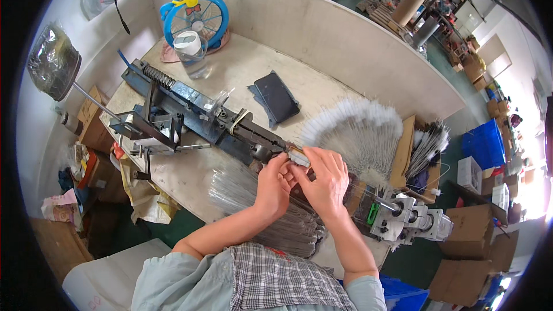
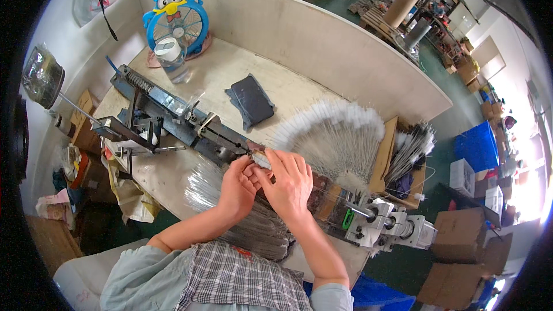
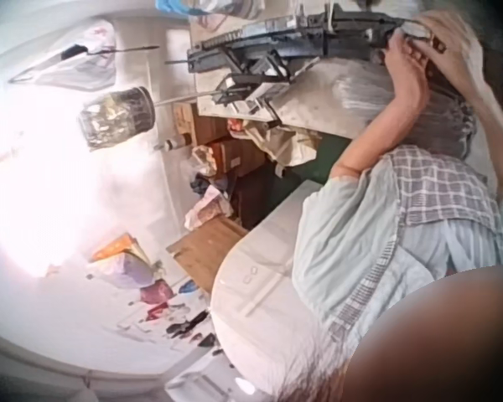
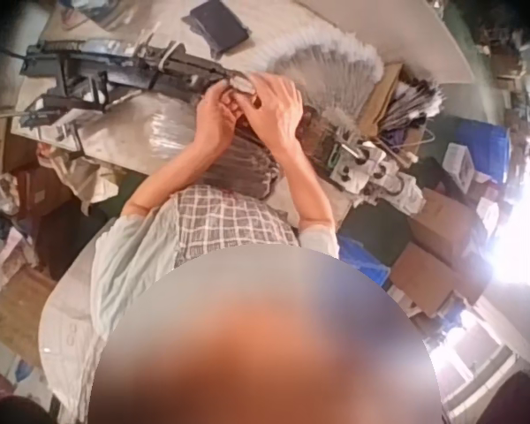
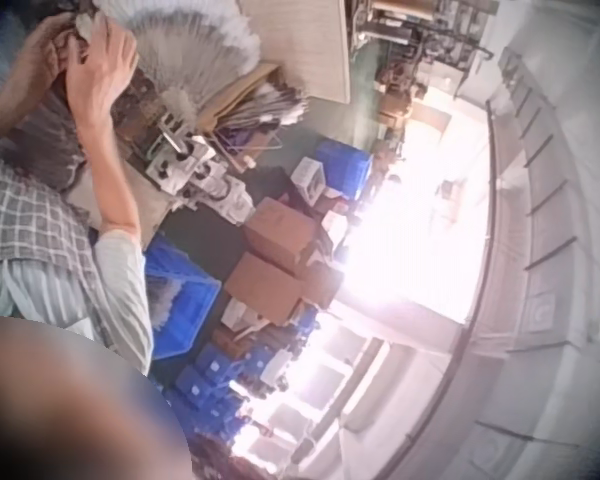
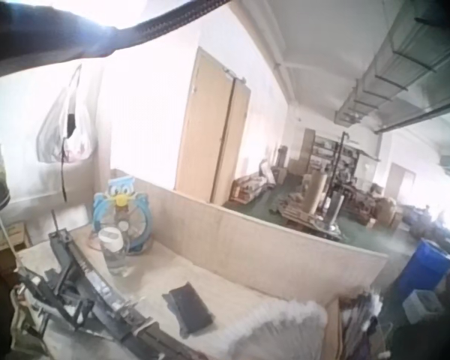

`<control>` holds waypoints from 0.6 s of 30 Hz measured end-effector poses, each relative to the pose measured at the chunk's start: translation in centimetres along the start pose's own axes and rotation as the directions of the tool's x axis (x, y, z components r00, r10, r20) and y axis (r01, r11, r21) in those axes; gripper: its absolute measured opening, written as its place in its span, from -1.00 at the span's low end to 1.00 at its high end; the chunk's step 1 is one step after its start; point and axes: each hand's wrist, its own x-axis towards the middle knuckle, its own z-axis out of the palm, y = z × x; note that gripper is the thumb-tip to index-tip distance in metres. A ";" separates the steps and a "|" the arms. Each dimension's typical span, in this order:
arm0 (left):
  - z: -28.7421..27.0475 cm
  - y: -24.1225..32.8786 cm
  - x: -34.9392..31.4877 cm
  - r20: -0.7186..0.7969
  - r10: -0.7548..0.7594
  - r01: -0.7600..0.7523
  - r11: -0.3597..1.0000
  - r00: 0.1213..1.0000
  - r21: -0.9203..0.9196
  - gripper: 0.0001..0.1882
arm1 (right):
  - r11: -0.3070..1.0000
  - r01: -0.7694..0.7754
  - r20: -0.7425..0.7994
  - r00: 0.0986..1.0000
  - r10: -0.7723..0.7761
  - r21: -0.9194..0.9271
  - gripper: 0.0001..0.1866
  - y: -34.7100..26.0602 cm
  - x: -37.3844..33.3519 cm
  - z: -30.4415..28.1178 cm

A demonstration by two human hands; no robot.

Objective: The recorder is assembling industrial brushes by inserting metal rod components into an assembly machine and removing finished brushes.

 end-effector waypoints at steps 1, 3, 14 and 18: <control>-0.4 0.0 -0.1 0.003 0.005 -0.005 1.000 1.000 0.004 -0.79 | 0.999 -0.010 -0.023 1.000 0.009 -0.041 -0.61 -0.1 0.0 0.2; -1.0 0.0 -0.1 0.000 -0.026 0.026 0.999 1.000 -0.046 -0.63 | 0.996 -0.013 -0.053 0.999 0.008 -0.094 -0.64 -0.2 -0.1 -0.1; 0.3 1.1 -1.1 0.002 -0.057 0.055 0.964 0.998 0.261 -0.37 | 0.994 -0.056 0.005 0.998 0.057 -0.094 -0.87 1.3 -2.1 -2.9; -0.1 1.1 -1.3 0.025 -0.039 0.026 0.921 0.999 0.389 -0.33 | 0.995 -0.086 -0.008 0.996 0.086 -0.045 -0.86 1.7 -2.4 -3.6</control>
